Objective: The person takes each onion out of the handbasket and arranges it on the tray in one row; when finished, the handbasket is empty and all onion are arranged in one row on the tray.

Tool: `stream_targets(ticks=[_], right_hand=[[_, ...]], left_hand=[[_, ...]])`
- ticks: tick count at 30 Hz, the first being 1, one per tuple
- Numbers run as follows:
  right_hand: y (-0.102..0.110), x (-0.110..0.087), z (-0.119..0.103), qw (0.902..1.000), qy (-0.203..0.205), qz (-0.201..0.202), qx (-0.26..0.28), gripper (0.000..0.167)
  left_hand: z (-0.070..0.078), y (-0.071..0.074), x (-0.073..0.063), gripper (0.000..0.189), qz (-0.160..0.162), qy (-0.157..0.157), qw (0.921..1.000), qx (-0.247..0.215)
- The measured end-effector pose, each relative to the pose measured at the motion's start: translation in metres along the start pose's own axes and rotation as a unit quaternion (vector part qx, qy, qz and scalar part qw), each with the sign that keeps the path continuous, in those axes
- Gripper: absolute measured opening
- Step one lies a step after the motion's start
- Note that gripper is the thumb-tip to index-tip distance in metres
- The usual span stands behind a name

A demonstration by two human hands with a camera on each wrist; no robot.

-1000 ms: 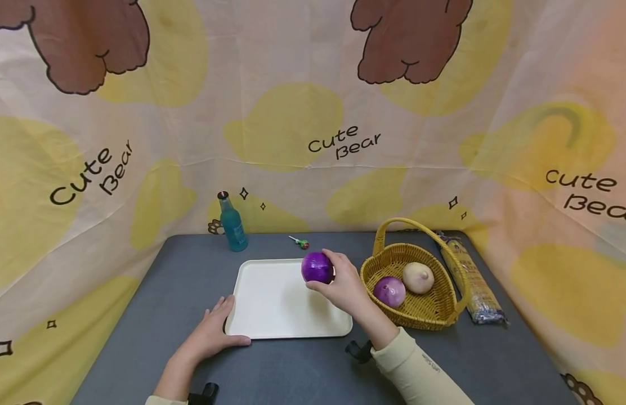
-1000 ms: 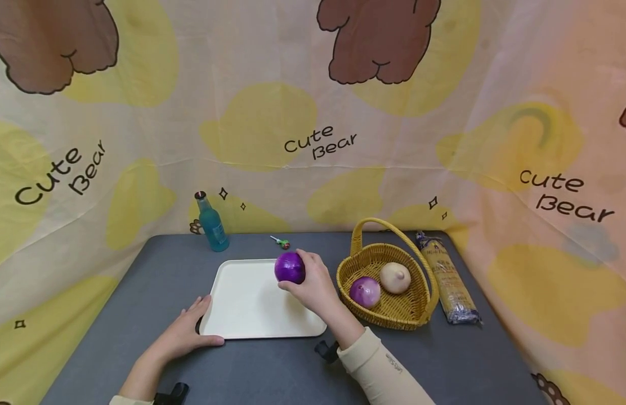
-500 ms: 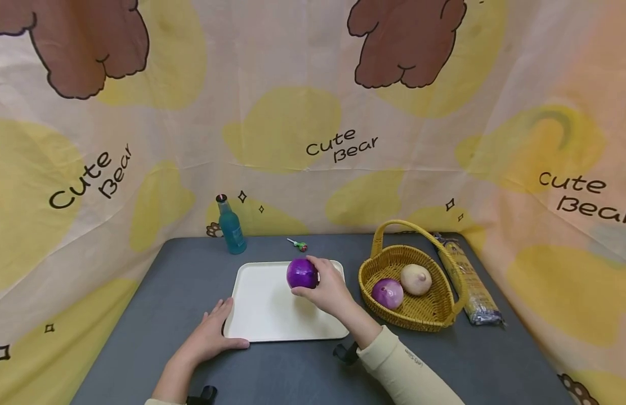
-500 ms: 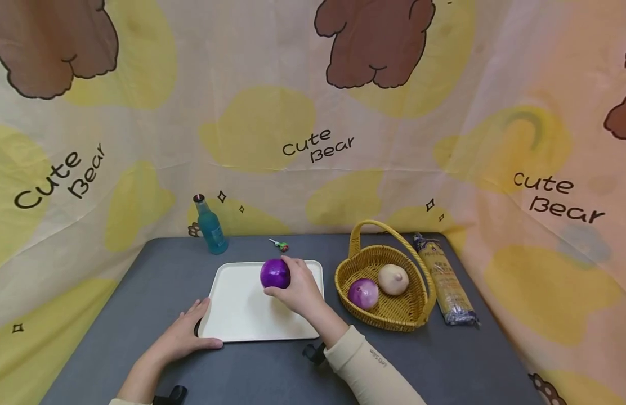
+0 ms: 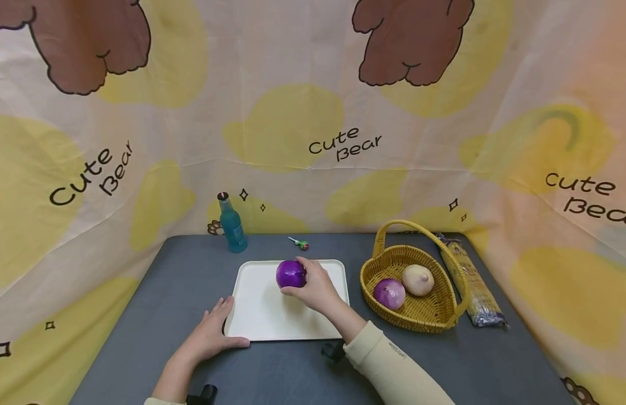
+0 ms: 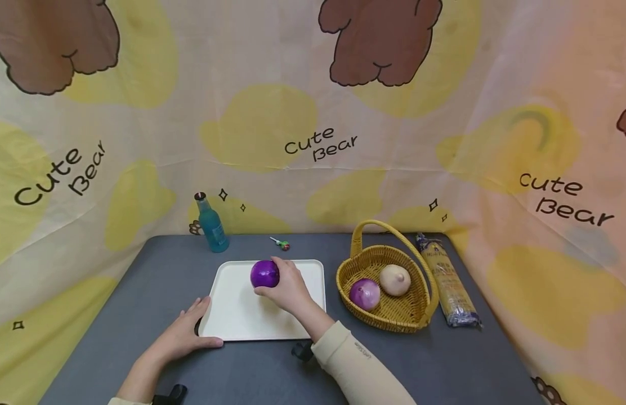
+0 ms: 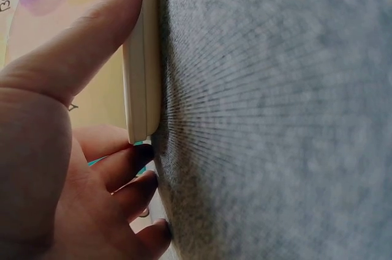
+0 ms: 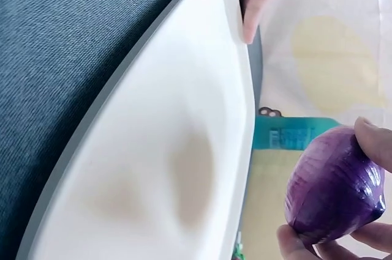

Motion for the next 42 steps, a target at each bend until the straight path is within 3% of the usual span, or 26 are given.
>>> stream_targets(ticks=[15,28,42], right_hand=[[-0.032,0.021,-0.004,0.9999,-0.005,-0.011,-0.006,0.083],[-0.066,0.039,-0.006,0.9985,-0.020,-0.051,-0.006,0.085],[-0.095,0.047,-0.009,0.9960,-0.039,-0.073,-0.033,0.081]], left_hand=[[0.001,0.000,0.001,0.129,-0.006,0.000,1.0000,0.001],[0.003,0.001,0.000,0.126,-0.004,-0.015,0.9998,-0.010],[-0.002,0.000,0.004,0.126,-0.004,-0.017,0.9998,-0.005]])
Point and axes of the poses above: each hand's wrist, its own x-axis towards the middle knuckle, its own y-axis out of the back of the hand, z = x × y, the point moved 5 cm from there along x, towards the middle knuckle, and after that the axes turned 9 degrees about -z, right-handed, at the moved point
